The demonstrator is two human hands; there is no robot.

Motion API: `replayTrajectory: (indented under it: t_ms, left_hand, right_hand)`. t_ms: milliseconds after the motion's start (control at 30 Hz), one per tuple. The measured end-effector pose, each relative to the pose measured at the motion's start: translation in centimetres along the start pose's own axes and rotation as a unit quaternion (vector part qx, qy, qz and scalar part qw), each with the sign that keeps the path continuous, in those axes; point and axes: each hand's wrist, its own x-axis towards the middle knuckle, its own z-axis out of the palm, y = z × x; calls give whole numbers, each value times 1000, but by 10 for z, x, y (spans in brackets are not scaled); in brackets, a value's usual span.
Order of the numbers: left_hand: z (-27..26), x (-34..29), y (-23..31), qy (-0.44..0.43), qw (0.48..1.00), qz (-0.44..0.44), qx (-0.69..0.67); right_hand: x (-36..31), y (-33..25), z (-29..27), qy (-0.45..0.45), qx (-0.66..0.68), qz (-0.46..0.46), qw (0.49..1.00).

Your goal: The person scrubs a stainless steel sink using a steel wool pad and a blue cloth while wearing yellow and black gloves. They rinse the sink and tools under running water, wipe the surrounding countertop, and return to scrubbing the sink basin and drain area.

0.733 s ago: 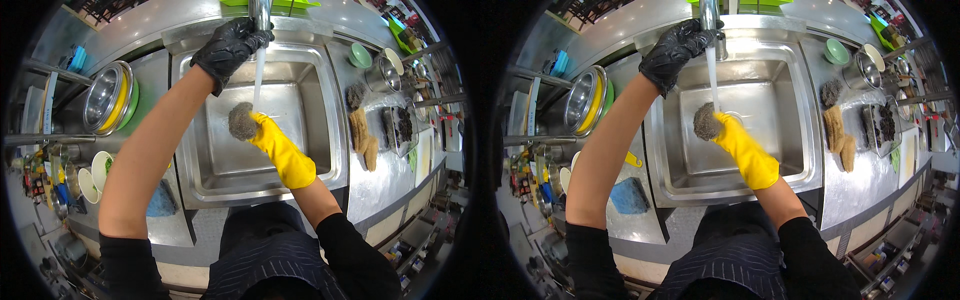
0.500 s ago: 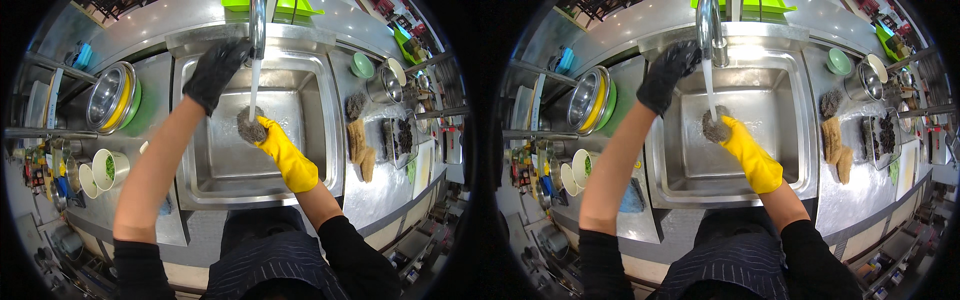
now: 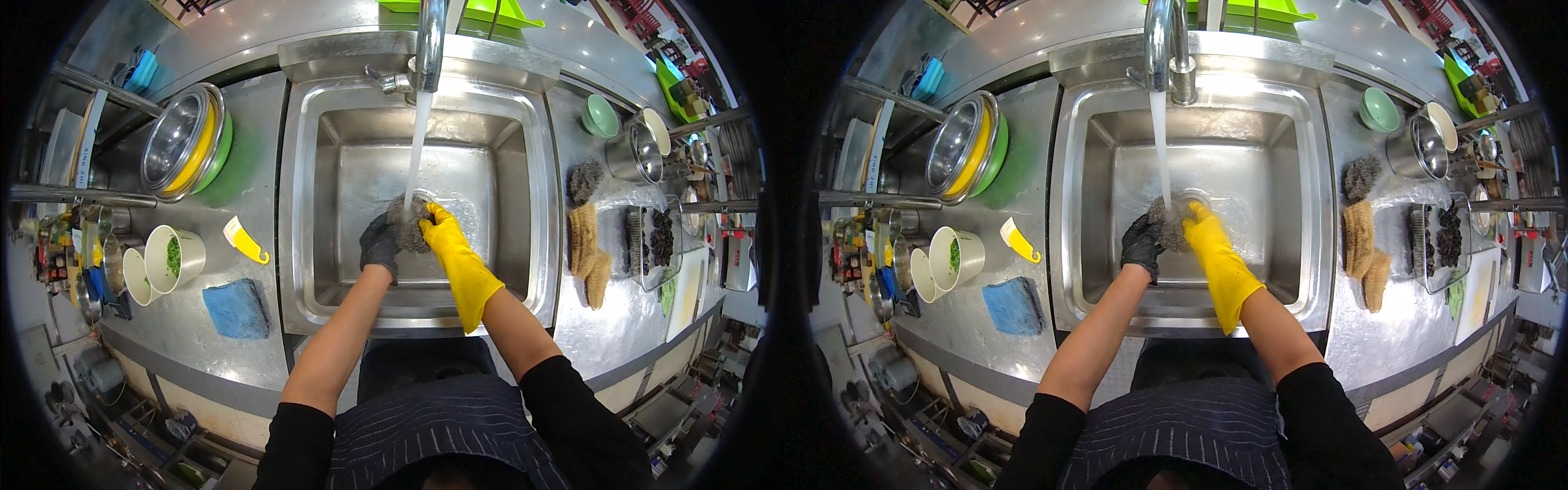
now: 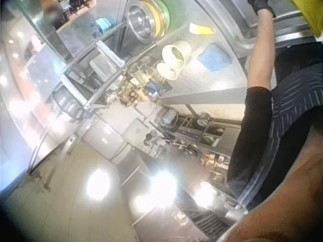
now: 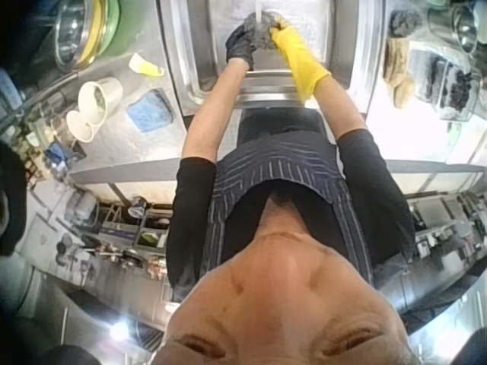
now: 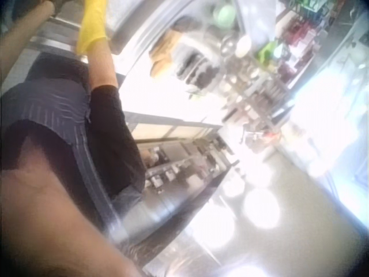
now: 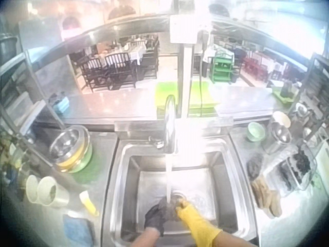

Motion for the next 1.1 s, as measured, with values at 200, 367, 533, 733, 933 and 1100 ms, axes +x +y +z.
replayTrajectory:
  t_ms: [200, 367, 533, 733, 933, 1100]
  left_hand:
    - [-9, 14, -34, 41, 951, 272, 140]
    - [-7, -19, -9, -112, 858, 339, 370]
    - [-35, -10, -3, -50, 875, 360, 321]
    - [-91, 14, 24, -22, 900, 370, 230]
    - [-81, -20, 67, -97, 993, 52, -37]
    - [-77, -19, 78, -213, 947, -52, -235]
  right_hand:
    - [-32, -23, 13, -86, 257, 83, 959]
    - [-44, -37, 19, -116, 432, 180, 876]
    - [-11, -54, 20, -147, 472, 229, 838]
    - [15, -57, 14, -165, 626, 215, 732]
    - [3, -47, 19, -166, 605, 180, 758]
    - [1, -28, 25, -155, 606, 192, 757]
